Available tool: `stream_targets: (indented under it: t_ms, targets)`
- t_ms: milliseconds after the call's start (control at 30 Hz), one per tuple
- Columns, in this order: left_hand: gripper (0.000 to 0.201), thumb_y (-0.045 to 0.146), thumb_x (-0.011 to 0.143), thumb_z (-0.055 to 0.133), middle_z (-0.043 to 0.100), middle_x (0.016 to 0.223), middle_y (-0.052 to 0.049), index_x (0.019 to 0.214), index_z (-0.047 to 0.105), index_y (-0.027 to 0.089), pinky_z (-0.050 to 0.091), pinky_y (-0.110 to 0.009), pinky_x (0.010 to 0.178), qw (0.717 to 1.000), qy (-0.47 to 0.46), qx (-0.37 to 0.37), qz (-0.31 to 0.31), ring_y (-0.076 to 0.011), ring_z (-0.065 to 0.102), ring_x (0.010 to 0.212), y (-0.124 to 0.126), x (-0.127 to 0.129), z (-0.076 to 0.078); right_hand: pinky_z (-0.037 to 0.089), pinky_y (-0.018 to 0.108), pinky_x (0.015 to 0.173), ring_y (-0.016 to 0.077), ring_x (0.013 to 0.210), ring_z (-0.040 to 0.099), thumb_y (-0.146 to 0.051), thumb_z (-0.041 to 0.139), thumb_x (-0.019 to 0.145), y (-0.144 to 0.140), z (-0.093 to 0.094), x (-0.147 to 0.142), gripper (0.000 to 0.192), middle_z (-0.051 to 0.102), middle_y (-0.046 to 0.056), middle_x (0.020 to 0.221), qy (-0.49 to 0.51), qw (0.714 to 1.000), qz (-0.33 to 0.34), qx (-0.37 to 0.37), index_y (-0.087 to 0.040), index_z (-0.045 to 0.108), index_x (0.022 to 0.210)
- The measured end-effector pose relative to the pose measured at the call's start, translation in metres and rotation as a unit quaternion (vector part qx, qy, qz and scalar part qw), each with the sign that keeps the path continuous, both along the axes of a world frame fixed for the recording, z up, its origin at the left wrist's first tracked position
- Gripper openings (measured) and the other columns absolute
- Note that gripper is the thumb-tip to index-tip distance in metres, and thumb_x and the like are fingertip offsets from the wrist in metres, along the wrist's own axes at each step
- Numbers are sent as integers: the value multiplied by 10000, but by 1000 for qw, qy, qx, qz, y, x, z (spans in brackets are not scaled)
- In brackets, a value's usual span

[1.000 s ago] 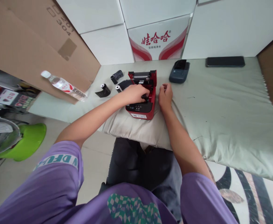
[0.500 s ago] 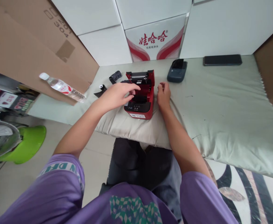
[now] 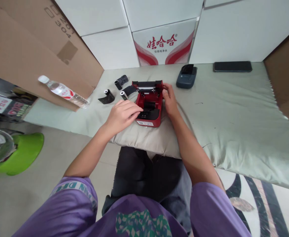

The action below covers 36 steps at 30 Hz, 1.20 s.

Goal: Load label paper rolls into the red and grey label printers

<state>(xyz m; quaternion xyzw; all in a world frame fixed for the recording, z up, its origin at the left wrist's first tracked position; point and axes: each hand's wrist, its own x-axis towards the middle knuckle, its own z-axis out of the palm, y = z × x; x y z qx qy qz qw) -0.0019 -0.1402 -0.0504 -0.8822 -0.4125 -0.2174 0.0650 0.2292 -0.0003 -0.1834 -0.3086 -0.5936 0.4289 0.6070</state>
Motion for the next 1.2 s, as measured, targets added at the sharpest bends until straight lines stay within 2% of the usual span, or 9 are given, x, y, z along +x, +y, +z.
stream_targets:
  t_ms: [200,500,633,733,833,900,967,1067,1200]
  targets:
    - [266,234,1111,523,853,1051,-34,1132,789,236,467,-399,845,999,-12,41,3,-222,754,1006,0,-5,-1,635,443,1008,233,1067,714,-809,646,927,-16,17,-4,500,733,12,1133,29,999,-34,-17,-340,715,1083]
    - [217,235,1100,564,866,1051,-11,1116,781,249,500,-394,949,998,-58,12,-21,-180,791,965,-4,-6,-7,550,448,1113,269,1245,661,-617,779,870,-17,21,0,345,728,14,1284,35,999,4,5,-293,664,900]
    - [183,241,1081,599,859,1003,-2,1050,779,255,527,-368,923,991,-126,45,-25,-160,788,919,-4,-7,-10,559,464,1117,271,1229,660,-500,802,787,-15,11,-2,381,695,-5,1358,14,999,40,-21,-329,653,1094]
    - [167,295,1063,603,843,1044,-34,1037,760,244,552,-371,945,971,-236,3,47,-181,776,1000,9,-8,-20,568,480,1110,275,1197,675,-508,762,777,-11,1,-5,577,719,-13,1280,5,997,60,-57,-370,600,1314]
    - [263,354,1005,631,786,1337,-93,1230,705,238,553,-396,1057,915,-360,-138,117,-229,726,1264,38,-8,-41,561,491,1121,297,1220,673,-560,750,748,-7,-6,-6,588,740,-27,1244,17,993,68,-90,-378,632,1295]
    - [435,372,942,664,696,1521,-113,1355,655,236,508,-432,1176,851,-445,-255,112,-266,641,1439,57,-4,-59,555,492,1127,307,1245,666,-574,766,718,-6,-6,-6,593,744,-35,1266,27,991,76,-108,-383,653,1267]
    - [551,381,894,652,670,1568,-97,1426,632,240,458,-472,1254,776,-519,-348,85,-292,600,1497,70,1,-74,560,484,1113,305,1252,666,-581,762,718,-8,-3,-5,596,746,-36,1275,29,989,85,-116,-382,654,1269]
    - [651,394,838,649,708,1526,-52,1475,628,260,417,-496,1304,694,-590,-409,57,-309,599,1501,75,8,-86,575,471,1075,298,1242,673,-578,740,748,-14,3,-3,605,749,-24,1276,25,988,101,-118,-368,635,1305]
    - [694,379,807,672,711,1532,-20,1493,640,274,426,-475,1309,652,-621,-432,52,-302,614,1489,70,10,-88,586,474,1062,302,1238,680,-542,743,749,-19,8,-2,611,748,-20,1309,29,984,110,-134,-369,622,1322]
